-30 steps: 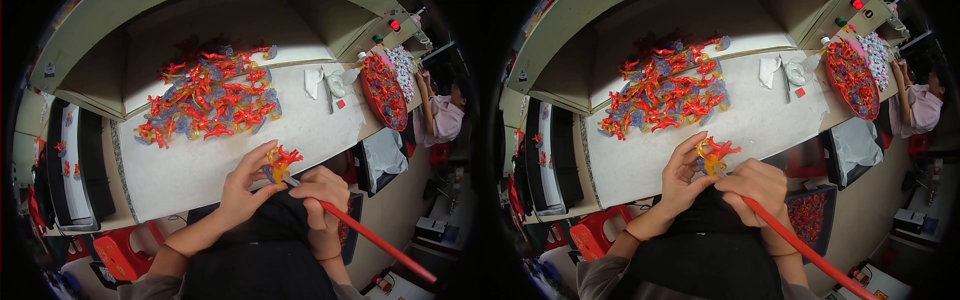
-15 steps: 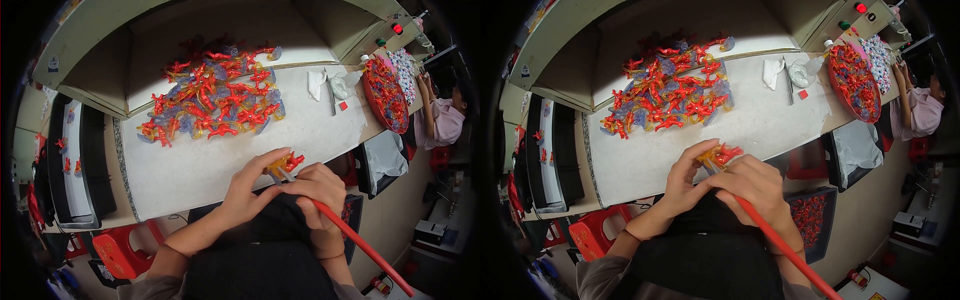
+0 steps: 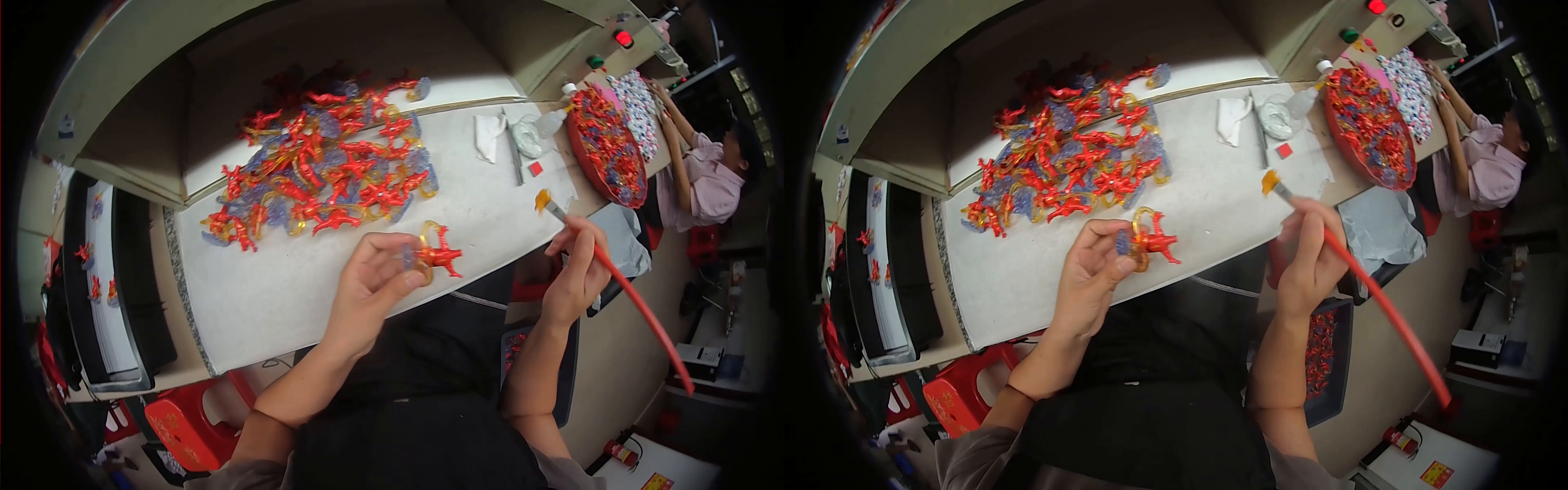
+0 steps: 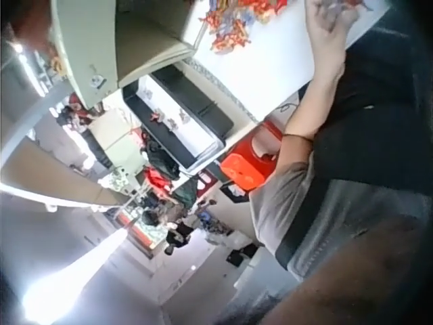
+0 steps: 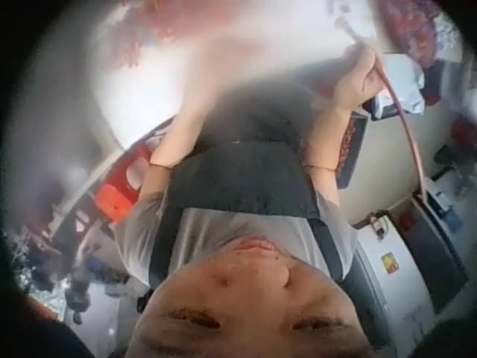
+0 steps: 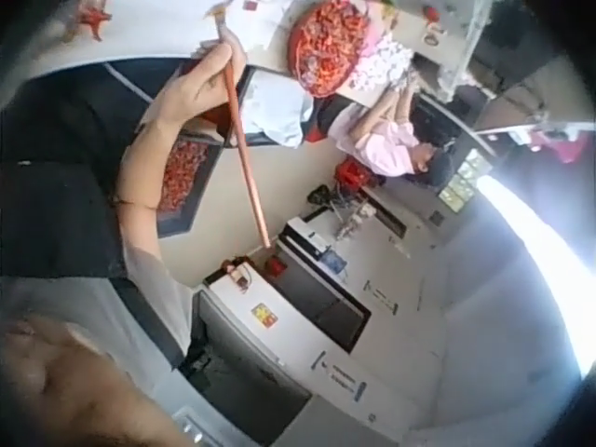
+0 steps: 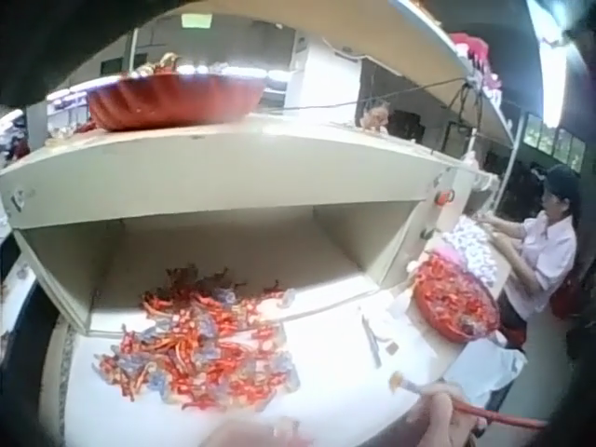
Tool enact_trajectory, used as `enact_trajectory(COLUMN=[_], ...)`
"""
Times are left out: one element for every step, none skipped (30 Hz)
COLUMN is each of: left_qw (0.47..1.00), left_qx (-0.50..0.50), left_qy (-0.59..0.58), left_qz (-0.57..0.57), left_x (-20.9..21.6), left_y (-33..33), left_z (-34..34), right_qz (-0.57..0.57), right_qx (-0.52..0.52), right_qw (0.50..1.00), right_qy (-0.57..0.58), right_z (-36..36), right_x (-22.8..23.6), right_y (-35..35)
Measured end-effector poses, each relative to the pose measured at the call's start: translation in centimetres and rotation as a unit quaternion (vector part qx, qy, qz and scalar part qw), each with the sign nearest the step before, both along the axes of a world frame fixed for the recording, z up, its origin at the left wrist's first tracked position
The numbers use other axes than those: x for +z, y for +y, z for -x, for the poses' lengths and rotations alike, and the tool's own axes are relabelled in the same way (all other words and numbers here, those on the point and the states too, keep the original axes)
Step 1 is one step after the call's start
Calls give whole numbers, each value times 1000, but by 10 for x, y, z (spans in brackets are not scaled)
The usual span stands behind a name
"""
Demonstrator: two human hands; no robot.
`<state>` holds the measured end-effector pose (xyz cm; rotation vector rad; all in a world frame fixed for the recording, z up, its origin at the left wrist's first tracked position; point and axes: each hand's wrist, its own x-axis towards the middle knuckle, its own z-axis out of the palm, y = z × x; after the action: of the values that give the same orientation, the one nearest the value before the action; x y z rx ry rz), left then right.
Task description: The person applies glue to small toy figurines using a paintbrush.
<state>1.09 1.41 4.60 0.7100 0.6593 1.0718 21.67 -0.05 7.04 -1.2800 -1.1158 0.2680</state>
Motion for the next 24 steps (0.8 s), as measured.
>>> enact_trajectory(left_qw=[1000, 1000, 999, 999, 999, 999, 999, 999, 999, 999, 999, 999, 998, 998, 997, 997, 997, 997, 997, 998, 998, 999, 999, 999], left_qx=[-7, 12, 31, 32, 33, 20, 7, 8, 3, -7, -12, -12, -7, -9, 2, 9, 5, 24, 46, 47, 45, 26, 13, 19], left_qy=[-5, 10, 26, 32, 33, 32, 35, 39, 41, 36, 32, 44, 57, 51, 62, 72, 69, 65, 63, 49, 48, 22, -2, 2], left_qz=[-2, -7, -12, -10, -8, -11, -14, -11, -10, -13, -15, -24, -33, -34, -37, -39, -40, -25, -11, 3, 1, 18, 36, 37], left_x=[-2, -5, -6, -3, -3, -3, -4, -4, -5, -4, -1, 2, 2, -1, -5, -7, -8, -9, -11, -9, -7, -8, -9, -9], left_y=[1, 1, 2, 4, 5, 6, 6, 5, 4, 6, 5, 4, 3, 5, 7, 8, 9, 10, 12, 13, 13, 14, 14, 14], left_z=[3, 5, 4, 2, 0, -4, -3, -2, -2, -6, -8, -7, -6, -4, -1, 1, 2, 2, 2, 1, -1, -3, -2, -2], right_qz=[10, 5, 4, -12, -26, -36, -23, -1, 38, 48, 58, 59, 71, 83, 72, 60, 81, 48, 35, 45, 73, 83, 83, 134], right_qx=[-23, -14, -20, 44, 107, 158, 215, 232, 260, 284, 307, 301, 334, 366, 327, 281, 195, 118, 69, 30, -2, -2, 4, -22], right_qw=[1000, 1000, 1000, 999, 994, 987, 976, 969, 958, 950, 942, 943, 926, 907, 932, 954, 975, 987, 993, 991, 988, 989, 989, 974], right_qy=[-16, -9, -13, 6, 28, 18, -24, -84, -115, -121, -127, -132, -161, -190, -137, -84, -64, -100, -94, -120, -133, -123, -120, -183], right_z=[-12, -19, -22, -20, -13, 1, 13, 24, 28, 32, 34, 33, 31, 28, 21, 11, -4, -18, -31, -46, -64, -72, -76, -79], right_x=[1, 4, 9, 16, 26, 33, 34, 36, 36, 36, 34, 33, 31, 28, 26, 27, 29, 28, 27, 21, 17, 14, 9, 3], right_y=[9, 15, 9, 1, -7, -12, -13, -12, -12, -6, -1, 1, 3, 5, 7, 5, 8, 22, 39, 57, 71, 86, 100, 112])
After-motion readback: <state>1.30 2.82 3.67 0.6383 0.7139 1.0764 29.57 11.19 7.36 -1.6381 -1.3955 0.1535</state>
